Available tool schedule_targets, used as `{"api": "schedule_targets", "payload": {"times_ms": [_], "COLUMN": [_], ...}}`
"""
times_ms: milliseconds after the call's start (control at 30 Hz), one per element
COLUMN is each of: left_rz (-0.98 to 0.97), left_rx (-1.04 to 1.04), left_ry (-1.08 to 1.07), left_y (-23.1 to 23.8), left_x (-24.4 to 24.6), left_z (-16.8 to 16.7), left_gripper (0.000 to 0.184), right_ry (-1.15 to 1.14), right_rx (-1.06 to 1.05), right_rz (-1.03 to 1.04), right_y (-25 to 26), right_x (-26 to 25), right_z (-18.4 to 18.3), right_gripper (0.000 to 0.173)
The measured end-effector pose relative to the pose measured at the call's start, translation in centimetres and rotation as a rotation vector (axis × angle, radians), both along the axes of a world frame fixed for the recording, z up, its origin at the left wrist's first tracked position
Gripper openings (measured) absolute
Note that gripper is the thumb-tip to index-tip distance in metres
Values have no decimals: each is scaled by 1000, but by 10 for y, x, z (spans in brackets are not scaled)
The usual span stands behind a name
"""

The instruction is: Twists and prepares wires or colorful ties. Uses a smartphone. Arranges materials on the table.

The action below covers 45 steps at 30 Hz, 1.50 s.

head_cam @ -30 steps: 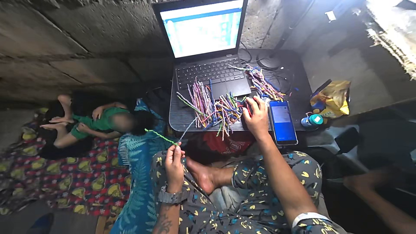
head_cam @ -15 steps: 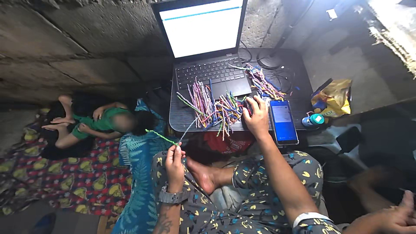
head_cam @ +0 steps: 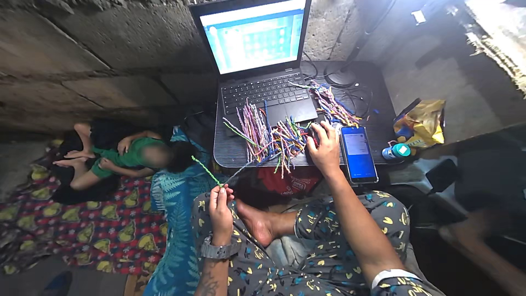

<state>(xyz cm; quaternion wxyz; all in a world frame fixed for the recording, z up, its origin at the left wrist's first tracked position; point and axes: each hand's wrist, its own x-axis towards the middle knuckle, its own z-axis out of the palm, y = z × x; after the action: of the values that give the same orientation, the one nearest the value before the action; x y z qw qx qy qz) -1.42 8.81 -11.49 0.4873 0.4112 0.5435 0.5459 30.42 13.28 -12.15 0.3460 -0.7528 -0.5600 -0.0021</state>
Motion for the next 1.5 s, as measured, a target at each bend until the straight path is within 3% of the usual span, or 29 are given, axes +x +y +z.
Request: {"api": "schedule_targets", "payload": {"times_ms": [400,567,833,1000,1133,1500], "left_rz": [1,11,34,46,54,41], "left_rx": [4,-4,-1,-1,0,-7], "left_ry": [14,-42,-87,-76,-55,-33], "left_y": [0,0,2,2,1,1], "left_x": [-1,0,1,2,2,3], "left_z": [-1,-3,-2,-1,-1,-1], "left_gripper": [21,21,21,23,24,22], "right_ry": [8,76,20,78,21,23], "right_rx": [-2,-83,19,-58,-8,11], "right_rz": [-10,-26,-16,-10,-15,-14], "right_y": [-1,-11,1,-6,0,-1], "right_x": [0,-5,0,-4,0,0], "right_z": [-2,11,-1,19,0,0], "right_gripper": [44,55,41,44,41,41]}}
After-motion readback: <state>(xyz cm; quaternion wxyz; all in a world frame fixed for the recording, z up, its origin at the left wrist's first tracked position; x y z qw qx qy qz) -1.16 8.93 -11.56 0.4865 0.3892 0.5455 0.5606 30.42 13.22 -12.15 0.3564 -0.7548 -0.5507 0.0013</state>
